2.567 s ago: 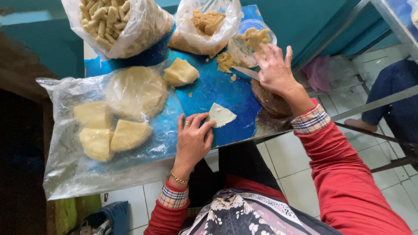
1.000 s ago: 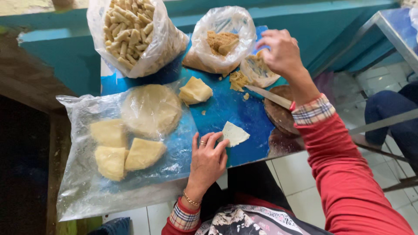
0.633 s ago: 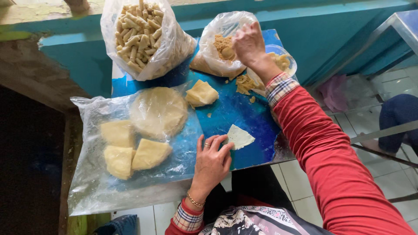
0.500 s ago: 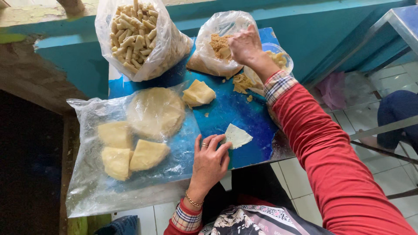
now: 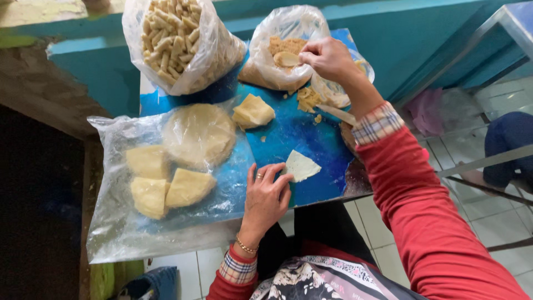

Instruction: The person cuts a round of dough into wedges with a knife, wraps some wedges in plastic sheet, then flattens small dough pieces, places filling from a bowl onto them, and folds the dough over the filling by hand at a small blue table.

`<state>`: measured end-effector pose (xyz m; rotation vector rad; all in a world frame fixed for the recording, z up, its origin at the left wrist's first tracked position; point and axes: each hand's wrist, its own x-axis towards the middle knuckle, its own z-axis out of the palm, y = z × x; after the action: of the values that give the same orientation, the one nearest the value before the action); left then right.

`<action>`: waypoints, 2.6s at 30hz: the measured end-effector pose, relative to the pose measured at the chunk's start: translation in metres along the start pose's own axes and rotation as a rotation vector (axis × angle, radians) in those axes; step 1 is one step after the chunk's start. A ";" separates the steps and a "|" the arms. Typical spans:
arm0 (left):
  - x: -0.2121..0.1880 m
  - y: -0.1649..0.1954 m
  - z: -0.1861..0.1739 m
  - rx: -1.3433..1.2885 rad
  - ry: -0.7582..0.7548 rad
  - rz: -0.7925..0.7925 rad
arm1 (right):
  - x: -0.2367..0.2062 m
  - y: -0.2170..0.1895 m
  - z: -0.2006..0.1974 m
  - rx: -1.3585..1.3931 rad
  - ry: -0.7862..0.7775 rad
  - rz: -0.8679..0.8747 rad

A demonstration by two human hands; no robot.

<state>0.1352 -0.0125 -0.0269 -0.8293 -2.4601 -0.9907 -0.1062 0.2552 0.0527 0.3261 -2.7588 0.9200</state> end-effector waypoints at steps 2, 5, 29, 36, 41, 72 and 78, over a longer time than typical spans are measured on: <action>-0.002 -0.001 0.001 -0.007 0.003 -0.001 | -0.039 -0.006 -0.006 0.061 -0.070 -0.007; -0.006 -0.003 0.005 -0.028 0.017 -0.020 | -0.107 -0.016 -0.010 0.088 -0.084 -0.054; -0.001 0.007 0.026 0.158 0.057 0.039 | -0.236 -0.050 0.019 -0.550 0.268 -0.642; -0.003 0.005 0.025 0.116 0.100 -0.051 | -0.240 -0.056 0.018 -0.601 0.257 -0.667; -0.003 0.006 0.022 0.101 0.066 -0.017 | -0.218 -0.057 0.002 -0.356 0.269 -0.472; 0.000 0.010 0.037 0.221 0.152 -0.311 | -0.257 -0.062 0.060 -0.127 0.193 0.103; 0.003 0.009 0.036 0.101 0.137 -0.291 | -0.261 -0.057 0.061 -0.016 0.177 0.111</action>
<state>0.1345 0.0195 -0.0460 -0.3646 -2.5314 -0.9725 0.1501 0.2101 -0.0333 0.0839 -2.6420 0.9048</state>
